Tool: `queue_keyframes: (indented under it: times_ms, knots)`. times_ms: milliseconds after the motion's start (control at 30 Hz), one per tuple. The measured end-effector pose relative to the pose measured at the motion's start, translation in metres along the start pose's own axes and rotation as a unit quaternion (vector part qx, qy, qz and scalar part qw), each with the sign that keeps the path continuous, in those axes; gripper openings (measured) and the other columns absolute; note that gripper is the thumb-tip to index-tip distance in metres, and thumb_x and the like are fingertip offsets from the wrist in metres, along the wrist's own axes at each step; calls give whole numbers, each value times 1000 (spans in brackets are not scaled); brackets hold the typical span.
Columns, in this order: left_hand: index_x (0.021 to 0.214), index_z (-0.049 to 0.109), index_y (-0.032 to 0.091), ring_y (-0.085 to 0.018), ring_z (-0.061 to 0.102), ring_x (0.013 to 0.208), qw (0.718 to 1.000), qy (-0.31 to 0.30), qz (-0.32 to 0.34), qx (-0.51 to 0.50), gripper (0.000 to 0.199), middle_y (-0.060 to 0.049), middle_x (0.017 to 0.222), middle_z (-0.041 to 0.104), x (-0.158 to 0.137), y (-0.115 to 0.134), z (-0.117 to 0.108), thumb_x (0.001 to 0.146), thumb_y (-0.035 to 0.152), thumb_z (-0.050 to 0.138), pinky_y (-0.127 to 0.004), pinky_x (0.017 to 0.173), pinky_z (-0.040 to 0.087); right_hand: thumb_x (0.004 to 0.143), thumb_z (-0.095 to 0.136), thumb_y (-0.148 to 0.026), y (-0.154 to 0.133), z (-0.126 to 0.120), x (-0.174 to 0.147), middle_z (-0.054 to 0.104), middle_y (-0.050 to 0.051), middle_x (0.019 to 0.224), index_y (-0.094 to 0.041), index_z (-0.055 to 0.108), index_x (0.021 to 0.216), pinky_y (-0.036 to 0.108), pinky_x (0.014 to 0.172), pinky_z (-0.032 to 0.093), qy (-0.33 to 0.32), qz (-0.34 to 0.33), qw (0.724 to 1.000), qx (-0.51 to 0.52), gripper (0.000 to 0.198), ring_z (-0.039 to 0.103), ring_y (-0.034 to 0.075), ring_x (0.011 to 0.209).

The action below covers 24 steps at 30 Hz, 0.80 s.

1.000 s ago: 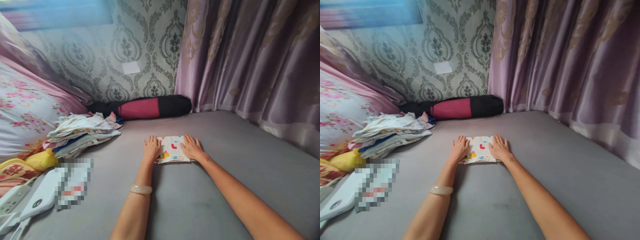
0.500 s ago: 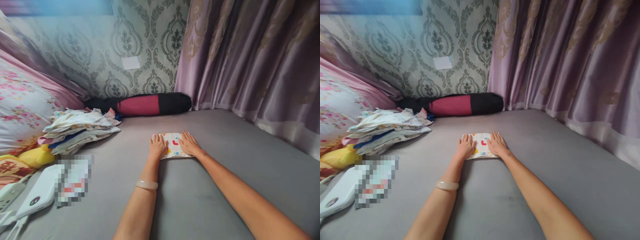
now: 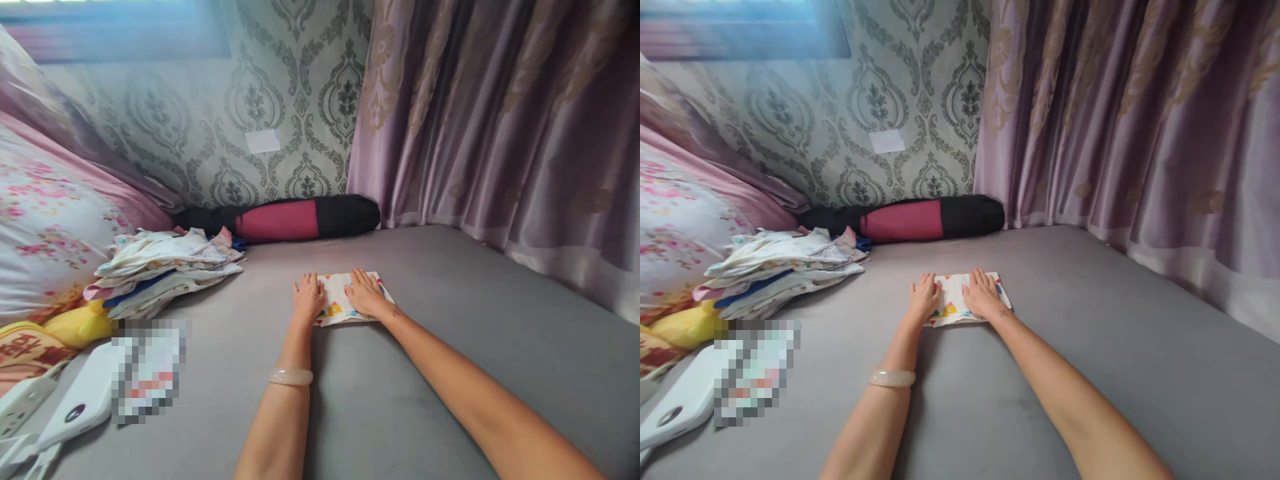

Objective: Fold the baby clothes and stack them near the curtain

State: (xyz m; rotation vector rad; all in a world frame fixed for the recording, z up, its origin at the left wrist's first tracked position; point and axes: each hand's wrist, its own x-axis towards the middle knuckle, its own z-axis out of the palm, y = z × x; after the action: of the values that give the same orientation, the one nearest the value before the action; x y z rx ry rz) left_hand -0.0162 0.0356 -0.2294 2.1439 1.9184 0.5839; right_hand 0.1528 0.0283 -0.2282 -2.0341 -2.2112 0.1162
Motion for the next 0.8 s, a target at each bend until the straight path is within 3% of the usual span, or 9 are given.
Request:
queue_keyframes:
  times_ms: [433,800]
  knots:
    - [135,46,19,-19,45,130,996,48,-48,-49,47,-9,139,52,9,-22,0,90,15,32,-42,109,34,96,20,-38,-10,5,-3,26,16,154,-1,28,147,43,116,10,-9,-3,1000,13,63,19,25,143]
    - [133,48,18,-19,47,129,996,44,-74,-35,49,-10,136,55,11,-29,-3,87,10,34,-37,108,35,96,20,-37,-37,1,-3,23,14,155,-2,26,148,43,116,10,-20,-25,999,30,63,16,25,144]
